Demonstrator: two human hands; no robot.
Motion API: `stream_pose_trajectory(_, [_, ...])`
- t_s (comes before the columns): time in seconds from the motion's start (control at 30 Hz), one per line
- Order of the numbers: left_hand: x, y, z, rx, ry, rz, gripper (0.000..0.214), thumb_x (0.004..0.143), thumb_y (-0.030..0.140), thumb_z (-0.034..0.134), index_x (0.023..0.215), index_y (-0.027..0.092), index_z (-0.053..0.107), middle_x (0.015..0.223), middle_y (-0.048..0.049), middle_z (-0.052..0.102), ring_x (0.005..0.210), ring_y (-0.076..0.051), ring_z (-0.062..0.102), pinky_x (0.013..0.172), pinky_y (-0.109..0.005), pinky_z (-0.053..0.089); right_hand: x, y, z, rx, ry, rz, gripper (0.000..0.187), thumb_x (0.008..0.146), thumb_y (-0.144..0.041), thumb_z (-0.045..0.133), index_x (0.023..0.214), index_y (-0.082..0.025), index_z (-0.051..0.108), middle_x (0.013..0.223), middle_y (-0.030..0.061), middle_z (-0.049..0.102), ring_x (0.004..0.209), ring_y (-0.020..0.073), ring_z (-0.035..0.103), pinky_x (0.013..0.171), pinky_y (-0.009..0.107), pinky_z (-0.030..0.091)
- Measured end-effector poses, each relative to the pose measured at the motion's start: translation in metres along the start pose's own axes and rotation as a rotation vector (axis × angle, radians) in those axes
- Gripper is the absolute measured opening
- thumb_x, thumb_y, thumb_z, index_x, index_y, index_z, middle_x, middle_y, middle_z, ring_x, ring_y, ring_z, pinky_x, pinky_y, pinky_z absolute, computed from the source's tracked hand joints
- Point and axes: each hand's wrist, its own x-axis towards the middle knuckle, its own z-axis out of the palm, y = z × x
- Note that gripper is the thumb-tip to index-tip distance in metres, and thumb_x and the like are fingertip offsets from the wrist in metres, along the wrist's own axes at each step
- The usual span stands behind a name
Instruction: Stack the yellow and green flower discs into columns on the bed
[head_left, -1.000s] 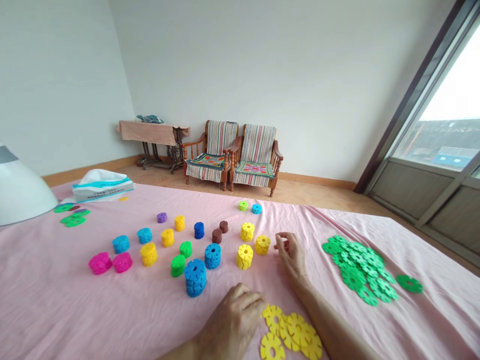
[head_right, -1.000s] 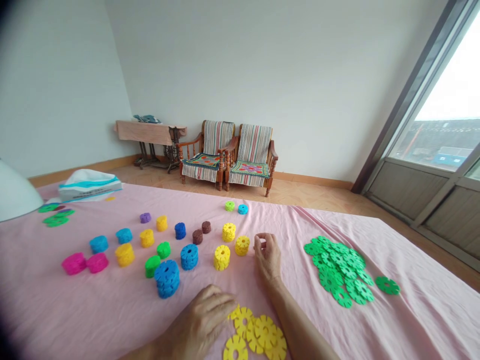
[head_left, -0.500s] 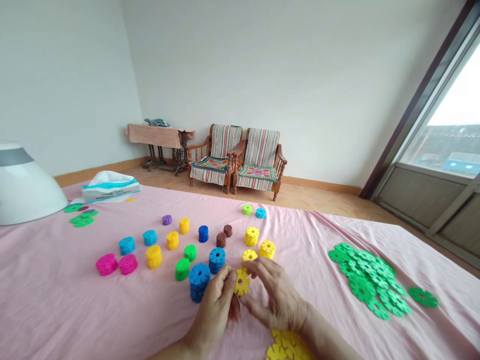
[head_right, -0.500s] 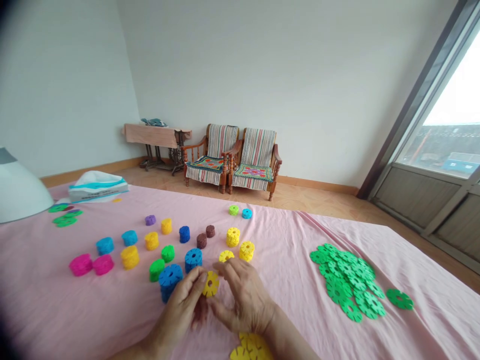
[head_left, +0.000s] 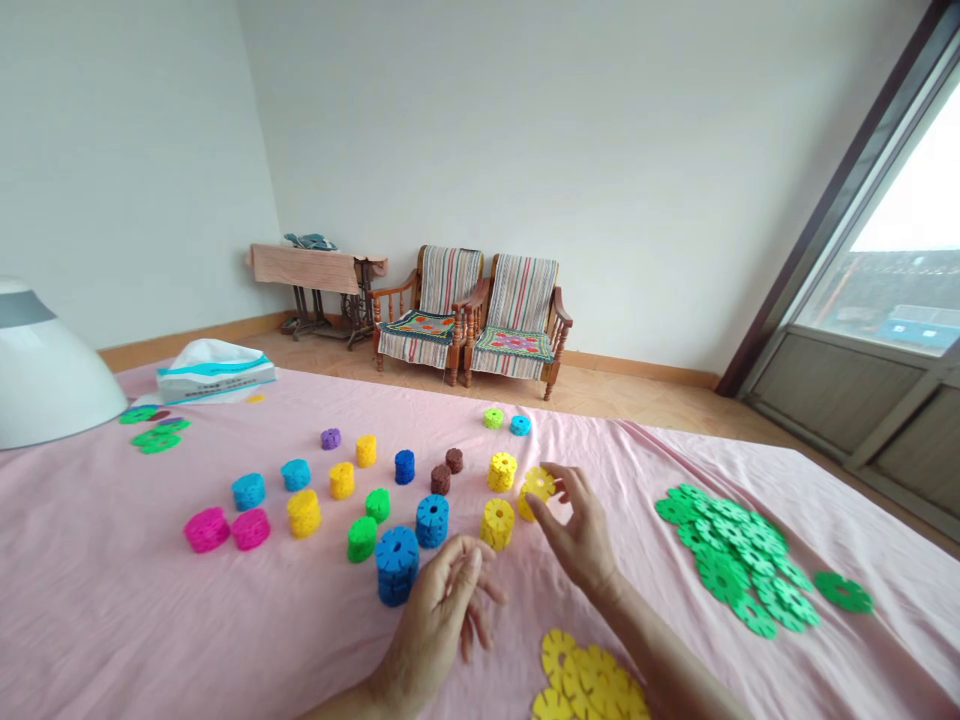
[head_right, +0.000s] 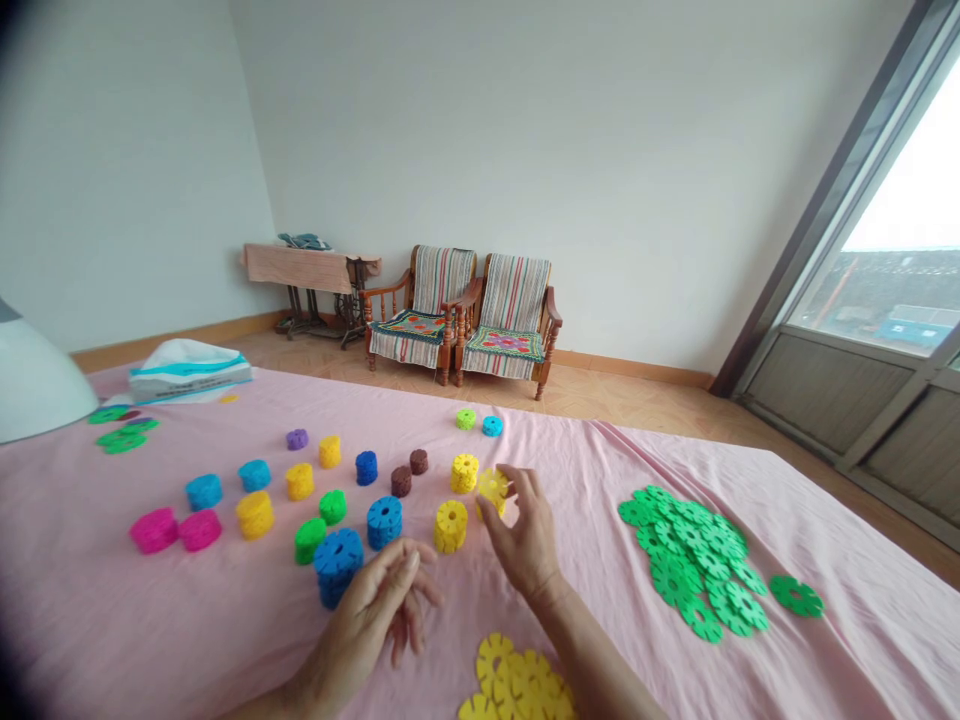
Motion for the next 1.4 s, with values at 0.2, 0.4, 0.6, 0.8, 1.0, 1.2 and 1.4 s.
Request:
stream_pose_trajectory(0.2, [0.002,-0.002,-0.001,0.009,-0.062,-0.011,0.054,0.082,0.071,0.048,0.086,0.016,0.05,0.065,-0.002,0.064,0.039,-0.008,0.054,0.033,-0.013,0.03,0.006,0.036,0.003,0.029,-0.029,0.246,0.037,0.077,-0.044,0.062,0.103,-0.018,0.062,0.104,0.0098,0.058,0.085,0.023,0.061,0.071,0.036,0.051])
stream_pose_trajectory(0.4, [0.0,-0.004,-0.001,0.034,-0.076,-0.017,0.055,0.082,0.071,0.047,0.084,0.016,0.051,0.064,-0.0027,0.064,0.04,-0.008,0.054,0.033,-0.013,0.029,0.005,0.037,0.009,0.041,-0.096,0.251,0.037,0.074,-0.043,0.064,0.102,-0.018,0.064,0.104,0.0098,0.058,0.086,0.0234,0.062,0.072,0.036,0.051])
stream_pose_trajectory(0.6, [0.0,-0.001,0.0,0.047,-0.084,-0.035,0.057,0.08,0.073,0.047,0.082,0.016,0.051,0.062,-0.0023,0.063,0.04,-0.008,0.053,0.033,-0.013,0.028,0.005,0.037,0.011,0.059,-0.126,0.268,0.036,0.075,-0.04,0.063,0.102,-0.017,0.063,0.106,0.0103,0.058,0.087,0.023,0.062,0.072,0.037,0.052])
stream_pose_trajectory(0.8, [0.0,-0.003,0.0,0.058,-0.085,-0.034,0.056,0.082,0.072,0.046,0.082,0.016,0.051,0.062,-0.0022,0.063,0.04,-0.008,0.053,0.034,-0.013,0.029,0.003,0.031,0.01,0.082,-0.104,0.294,0.037,0.074,-0.042,0.064,0.102,-0.017,0.063,0.105,0.0104,0.06,0.086,0.0236,0.062,0.069,0.036,0.053])
stream_pose_trajectory(1.0, [0.0,-0.002,0.0,0.064,-0.09,-0.034,0.056,0.082,0.072,0.046,0.082,0.016,0.051,0.062,-0.0018,0.062,0.04,-0.008,0.054,0.034,-0.013,0.029,0.008,0.02,0.0,0.186,-0.079,0.372,0.049,0.082,-0.056,0.053,0.11,-0.016,0.063,0.114,0.0142,0.065,0.102,0.029,0.062,0.087,0.043,0.048])
stream_pose_trajectory(1.2, [0.0,-0.002,0.0,0.057,-0.089,-0.047,0.056,0.08,0.072,0.047,0.081,0.016,0.051,0.062,-0.0018,0.063,0.04,-0.009,0.054,0.034,-0.014,0.029,0.009,0.005,-0.007,0.435,-0.131,0.551,0.067,0.088,-0.065,0.037,0.125,-0.015,0.059,0.132,0.014,0.058,0.126,0.027,0.049,0.111,0.043,0.029])
stream_pose_trajectory(1.4, [0.0,-0.003,0.0,0.05,-0.09,-0.042,0.055,0.081,0.071,0.048,0.08,0.017,0.051,0.062,-0.0022,0.063,0.04,-0.009,0.054,0.034,-0.014,0.029,0.006,0.009,-0.003,0.462,-0.167,0.622,0.071,0.086,-0.071,0.032,0.124,-0.018,0.061,0.137,0.0129,0.054,0.13,0.0277,0.046,0.109,0.046,0.032])
